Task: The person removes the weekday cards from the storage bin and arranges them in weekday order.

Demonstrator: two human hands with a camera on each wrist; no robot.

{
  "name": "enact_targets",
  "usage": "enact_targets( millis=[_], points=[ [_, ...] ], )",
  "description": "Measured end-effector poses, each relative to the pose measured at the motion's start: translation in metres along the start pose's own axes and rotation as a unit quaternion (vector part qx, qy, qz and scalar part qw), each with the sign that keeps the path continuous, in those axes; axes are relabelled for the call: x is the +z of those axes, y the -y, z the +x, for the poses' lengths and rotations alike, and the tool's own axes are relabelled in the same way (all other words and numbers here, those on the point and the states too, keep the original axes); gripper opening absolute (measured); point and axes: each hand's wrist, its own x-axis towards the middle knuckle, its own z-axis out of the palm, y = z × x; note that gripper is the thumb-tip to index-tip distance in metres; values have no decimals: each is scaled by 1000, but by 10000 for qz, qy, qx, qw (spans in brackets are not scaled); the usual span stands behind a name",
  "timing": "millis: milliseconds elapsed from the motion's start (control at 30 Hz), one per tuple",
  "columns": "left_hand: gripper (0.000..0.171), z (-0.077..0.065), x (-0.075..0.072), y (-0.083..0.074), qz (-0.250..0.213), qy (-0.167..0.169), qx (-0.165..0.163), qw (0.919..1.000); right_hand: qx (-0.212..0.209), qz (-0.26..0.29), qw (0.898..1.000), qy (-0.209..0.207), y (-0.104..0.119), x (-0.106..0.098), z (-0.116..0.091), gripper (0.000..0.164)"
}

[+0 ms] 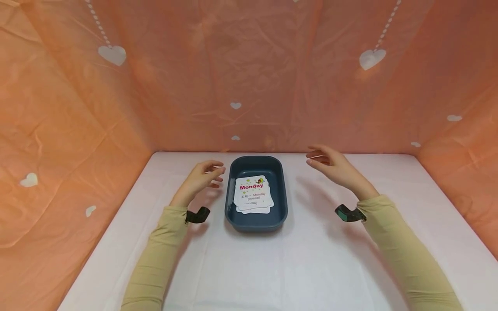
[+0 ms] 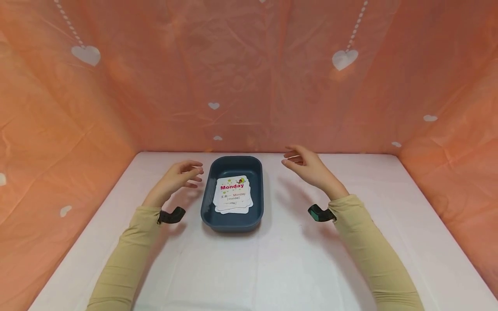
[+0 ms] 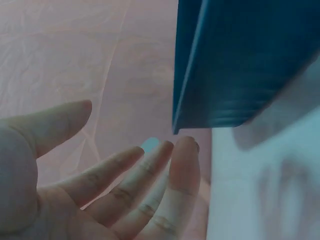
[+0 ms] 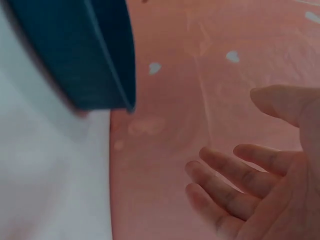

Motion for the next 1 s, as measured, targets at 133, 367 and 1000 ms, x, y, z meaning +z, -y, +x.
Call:
enact_targets(
  millis=[133, 367, 1000],
  points=[
    [43, 1, 5, 3, -35, 60, -141, 9999, -58, 133, 9999, -12, 9, 7, 8, 51],
    [45, 0, 16, 7, -19, 223, -356, 9991, -17, 188, 9998, 94, 26, 20, 23, 48],
    [46, 0, 22, 13, -375, 22, -331, 9987, -118, 576, 9958, 696, 38, 59, 54, 40]
  ],
)
